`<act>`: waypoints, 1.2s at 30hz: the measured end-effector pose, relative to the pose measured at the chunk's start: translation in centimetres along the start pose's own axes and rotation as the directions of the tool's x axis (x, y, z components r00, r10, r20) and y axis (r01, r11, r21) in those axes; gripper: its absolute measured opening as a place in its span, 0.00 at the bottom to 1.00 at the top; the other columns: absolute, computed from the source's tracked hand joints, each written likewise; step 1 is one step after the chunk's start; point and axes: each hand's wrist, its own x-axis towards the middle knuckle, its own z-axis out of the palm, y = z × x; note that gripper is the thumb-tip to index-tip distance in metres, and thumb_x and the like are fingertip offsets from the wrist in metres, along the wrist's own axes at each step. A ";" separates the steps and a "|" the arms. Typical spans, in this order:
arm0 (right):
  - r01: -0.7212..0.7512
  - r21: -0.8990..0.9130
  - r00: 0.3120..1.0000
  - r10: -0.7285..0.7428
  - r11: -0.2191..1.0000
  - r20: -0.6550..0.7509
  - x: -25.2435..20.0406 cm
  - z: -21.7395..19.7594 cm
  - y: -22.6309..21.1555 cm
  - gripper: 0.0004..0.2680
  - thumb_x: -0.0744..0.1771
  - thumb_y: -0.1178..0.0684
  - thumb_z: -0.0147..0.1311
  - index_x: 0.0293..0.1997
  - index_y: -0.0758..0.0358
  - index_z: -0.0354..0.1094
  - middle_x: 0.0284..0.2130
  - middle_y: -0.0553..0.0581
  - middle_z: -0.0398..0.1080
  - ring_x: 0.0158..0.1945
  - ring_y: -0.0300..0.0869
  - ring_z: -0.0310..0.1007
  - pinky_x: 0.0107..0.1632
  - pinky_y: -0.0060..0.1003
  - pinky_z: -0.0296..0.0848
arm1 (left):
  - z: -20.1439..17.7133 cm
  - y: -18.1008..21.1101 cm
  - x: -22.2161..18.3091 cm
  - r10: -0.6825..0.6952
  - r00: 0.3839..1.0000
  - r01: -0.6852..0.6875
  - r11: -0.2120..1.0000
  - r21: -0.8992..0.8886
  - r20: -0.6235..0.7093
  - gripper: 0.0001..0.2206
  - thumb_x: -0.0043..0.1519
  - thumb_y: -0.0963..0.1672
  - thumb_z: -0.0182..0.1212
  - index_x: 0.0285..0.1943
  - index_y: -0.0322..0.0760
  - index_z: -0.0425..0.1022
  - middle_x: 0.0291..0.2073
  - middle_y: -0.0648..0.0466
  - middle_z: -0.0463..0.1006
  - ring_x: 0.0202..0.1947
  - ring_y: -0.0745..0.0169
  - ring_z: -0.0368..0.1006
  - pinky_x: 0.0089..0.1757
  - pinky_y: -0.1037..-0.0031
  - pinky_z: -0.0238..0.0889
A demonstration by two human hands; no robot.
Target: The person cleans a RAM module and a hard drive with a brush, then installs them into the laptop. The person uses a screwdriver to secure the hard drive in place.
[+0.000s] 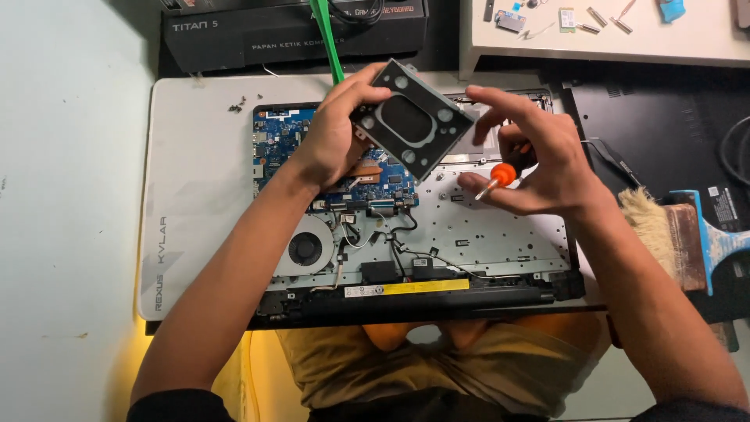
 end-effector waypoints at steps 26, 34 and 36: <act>-0.165 -0.954 0.715 0.696 0.250 0.059 -8.6 -7.7 -10.3 0.36 0.75 0.19 0.39 0.96 0.46 0.55 0.61 0.52 0.80 0.56 0.43 0.84 0.62 0.47 0.78 | 2.5 1.1 -1.2 0.021 0.998 0.005 0.906 0.422 -0.057 0.29 0.71 0.53 0.68 0.76 0.38 0.65 0.54 0.47 0.86 0.47 0.67 0.81 0.44 0.79 0.71; -0.852 -0.485 0.142 0.803 -0.199 -0.579 -23.6 -9.7 -8.9 0.39 0.76 0.19 0.73 0.71 0.83 0.80 0.37 0.67 0.84 0.29 0.53 0.85 0.30 0.49 0.82 | 0.6 0.7 -0.6 0.169 0.982 -0.188 0.905 0.381 0.084 0.17 0.69 0.41 0.79 0.53 0.43 0.69 0.44 0.55 0.85 0.43 0.66 0.83 0.48 0.75 0.77; -0.908 -0.402 0.162 0.791 -0.114 -0.590 -23.8 -9.3 -8.9 0.36 0.75 0.26 0.78 0.74 0.82 0.77 0.36 0.65 0.82 0.30 0.50 0.82 0.30 0.46 0.80 | 0.4 0.7 -0.6 0.169 0.977 -0.205 0.905 0.372 0.127 0.18 0.68 0.39 0.78 0.51 0.47 0.66 0.44 0.57 0.83 0.45 0.65 0.83 0.49 0.75 0.78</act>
